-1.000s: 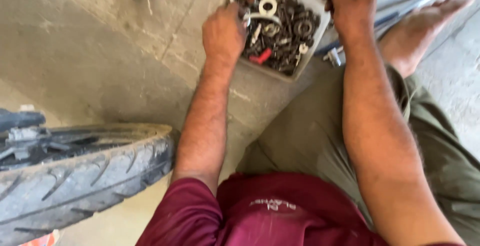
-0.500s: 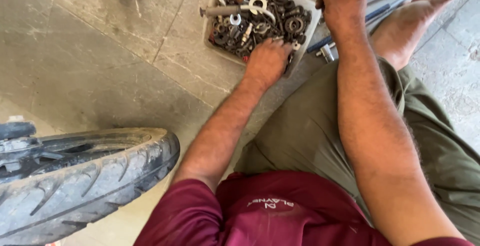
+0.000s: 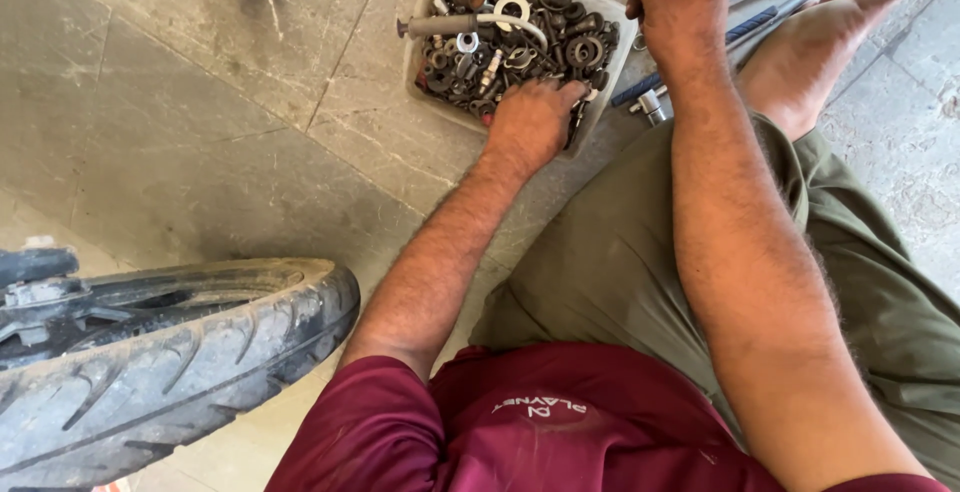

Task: Sorting through a bin of fasteners and working on the engine area of a motorcycle.

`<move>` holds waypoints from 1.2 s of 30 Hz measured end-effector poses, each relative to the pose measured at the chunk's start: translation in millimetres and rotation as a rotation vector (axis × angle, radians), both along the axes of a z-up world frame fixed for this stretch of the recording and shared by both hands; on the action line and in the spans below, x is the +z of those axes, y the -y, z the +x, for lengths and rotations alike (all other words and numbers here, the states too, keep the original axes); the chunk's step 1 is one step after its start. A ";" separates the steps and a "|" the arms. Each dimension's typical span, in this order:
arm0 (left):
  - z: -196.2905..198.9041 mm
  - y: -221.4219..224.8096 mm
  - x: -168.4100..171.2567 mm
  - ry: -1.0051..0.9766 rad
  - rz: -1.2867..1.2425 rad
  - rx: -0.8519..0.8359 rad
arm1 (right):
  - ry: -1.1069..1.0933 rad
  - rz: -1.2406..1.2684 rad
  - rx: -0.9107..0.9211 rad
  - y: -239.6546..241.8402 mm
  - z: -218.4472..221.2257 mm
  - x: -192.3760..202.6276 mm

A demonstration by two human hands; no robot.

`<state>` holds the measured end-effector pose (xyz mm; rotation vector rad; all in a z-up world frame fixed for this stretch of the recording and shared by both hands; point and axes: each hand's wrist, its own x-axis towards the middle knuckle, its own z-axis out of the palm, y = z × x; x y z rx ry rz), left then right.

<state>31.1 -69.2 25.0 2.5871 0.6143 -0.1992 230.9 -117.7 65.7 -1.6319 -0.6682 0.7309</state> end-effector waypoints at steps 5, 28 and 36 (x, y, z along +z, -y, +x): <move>-5.0 -2.5 -5.4 -0.013 0.038 0.003 | 0.000 -0.018 0.001 0.8 0.5 0.1; -25.3 -33.9 -21.3 0.412 -0.819 0.497 | -0.029 0.007 0.005 0.9 4.0 -22.4; -21.4 -52.1 2.5 0.614 -1.568 0.884 | -0.358 -0.319 0.455 -5.7 -17.4 41.4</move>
